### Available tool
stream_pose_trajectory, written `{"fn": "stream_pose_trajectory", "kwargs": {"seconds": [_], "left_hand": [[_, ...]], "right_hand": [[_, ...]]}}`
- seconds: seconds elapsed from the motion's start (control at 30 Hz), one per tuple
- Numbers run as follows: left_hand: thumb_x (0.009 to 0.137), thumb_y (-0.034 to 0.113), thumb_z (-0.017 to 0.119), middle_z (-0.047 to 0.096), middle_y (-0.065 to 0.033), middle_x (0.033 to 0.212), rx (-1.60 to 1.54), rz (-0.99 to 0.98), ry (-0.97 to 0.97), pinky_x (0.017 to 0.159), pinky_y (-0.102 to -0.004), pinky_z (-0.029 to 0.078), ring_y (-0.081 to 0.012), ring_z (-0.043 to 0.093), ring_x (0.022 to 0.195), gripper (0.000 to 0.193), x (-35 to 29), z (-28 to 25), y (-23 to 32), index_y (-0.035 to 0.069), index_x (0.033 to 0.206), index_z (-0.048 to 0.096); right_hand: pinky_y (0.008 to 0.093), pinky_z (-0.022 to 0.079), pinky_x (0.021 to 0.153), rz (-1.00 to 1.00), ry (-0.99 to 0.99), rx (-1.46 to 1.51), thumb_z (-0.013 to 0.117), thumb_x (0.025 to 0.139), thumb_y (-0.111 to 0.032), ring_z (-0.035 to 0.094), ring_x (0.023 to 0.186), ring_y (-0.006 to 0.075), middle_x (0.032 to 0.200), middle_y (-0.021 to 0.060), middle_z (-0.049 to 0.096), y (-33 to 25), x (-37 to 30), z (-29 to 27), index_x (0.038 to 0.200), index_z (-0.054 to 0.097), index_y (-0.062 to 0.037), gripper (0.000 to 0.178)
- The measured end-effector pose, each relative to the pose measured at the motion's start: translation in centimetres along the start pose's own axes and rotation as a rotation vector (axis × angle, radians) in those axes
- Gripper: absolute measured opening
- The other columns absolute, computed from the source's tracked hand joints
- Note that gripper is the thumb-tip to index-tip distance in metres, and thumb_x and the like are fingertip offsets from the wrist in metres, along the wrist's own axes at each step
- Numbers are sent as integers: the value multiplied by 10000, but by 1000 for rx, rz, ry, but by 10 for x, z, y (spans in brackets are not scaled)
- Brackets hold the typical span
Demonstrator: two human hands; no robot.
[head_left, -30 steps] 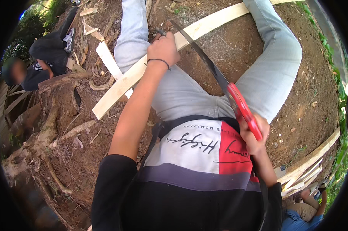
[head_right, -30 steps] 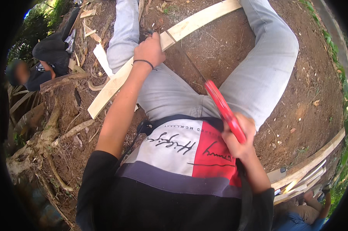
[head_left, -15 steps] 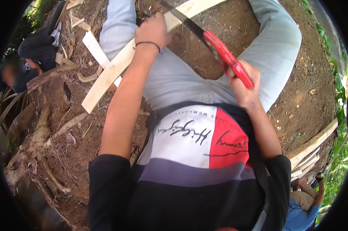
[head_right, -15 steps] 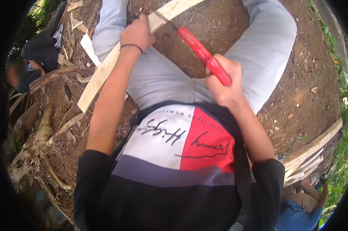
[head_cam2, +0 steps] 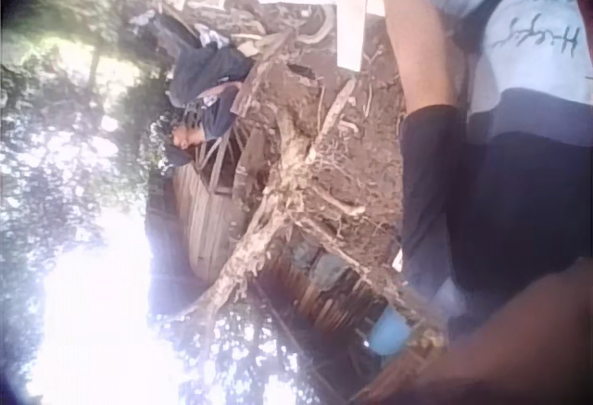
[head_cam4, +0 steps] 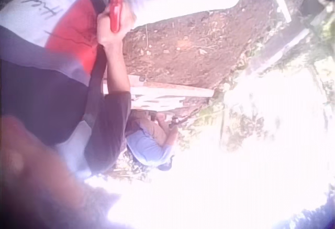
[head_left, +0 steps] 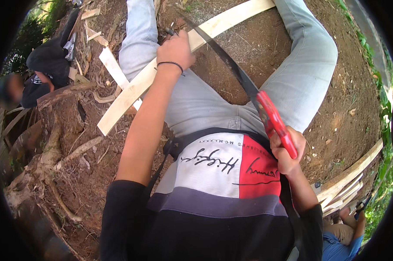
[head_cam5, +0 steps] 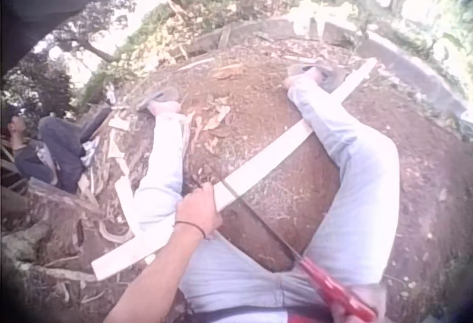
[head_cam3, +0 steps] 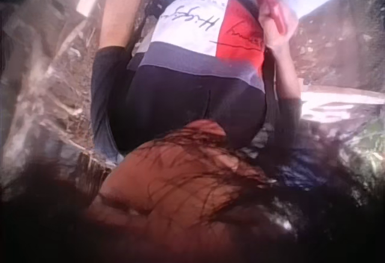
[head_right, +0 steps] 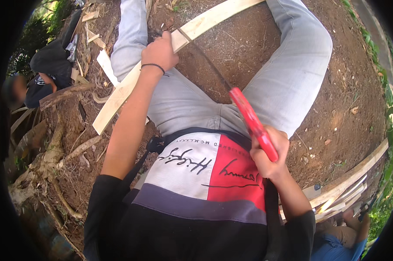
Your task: The person saws a wooden board with a hand saw while sitting on the ground, then handles and stacks the resulting wood pieces.
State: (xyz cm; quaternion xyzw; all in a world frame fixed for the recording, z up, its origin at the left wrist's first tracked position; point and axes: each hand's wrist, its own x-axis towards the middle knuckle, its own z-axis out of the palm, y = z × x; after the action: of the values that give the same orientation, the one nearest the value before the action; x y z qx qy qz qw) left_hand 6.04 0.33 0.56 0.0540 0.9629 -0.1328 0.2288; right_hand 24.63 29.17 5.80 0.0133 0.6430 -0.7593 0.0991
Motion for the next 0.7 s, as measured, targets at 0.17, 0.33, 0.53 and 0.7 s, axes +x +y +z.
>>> {"fn": "stream_pose_trajectory", "kwargs": {"seconds": [0.17,0.33,0.53,0.7], "left_hand": [[702,244,735,656,-192,1009,0,9,-30,788,-441,544,-350,664,931,459,0,-7,0,34,1051,523],[705,252,716,665,-206,1005,2,31,-54,788,-441,543,-353,665,935,464,10,-6,-5,23,1061,525],[713,231,679,669,-206,1020,-23,16,-59,818,-454,528,-378,654,950,457,14,-13,7,26,1088,518],[724,199,634,664,-226,1032,6,-1,-93,825,-478,516,-394,642,973,455,7,-12,0,19,1121,502]], "right_hand": [[311,353,449,12,56,60,505,689,1,432,459,152,565,63,451,39,44,43,691,481,-18,31],[309,371,474,-43,123,-166,469,679,-11,455,487,125,567,47,467,21,5,14,685,484,-13,16],[310,367,477,103,58,33,492,708,-10,432,491,135,561,61,441,30,62,31,687,486,-24,27],[297,372,484,193,263,-1,470,701,9,436,492,113,598,35,502,2,-12,20,683,494,-29,48]]}}
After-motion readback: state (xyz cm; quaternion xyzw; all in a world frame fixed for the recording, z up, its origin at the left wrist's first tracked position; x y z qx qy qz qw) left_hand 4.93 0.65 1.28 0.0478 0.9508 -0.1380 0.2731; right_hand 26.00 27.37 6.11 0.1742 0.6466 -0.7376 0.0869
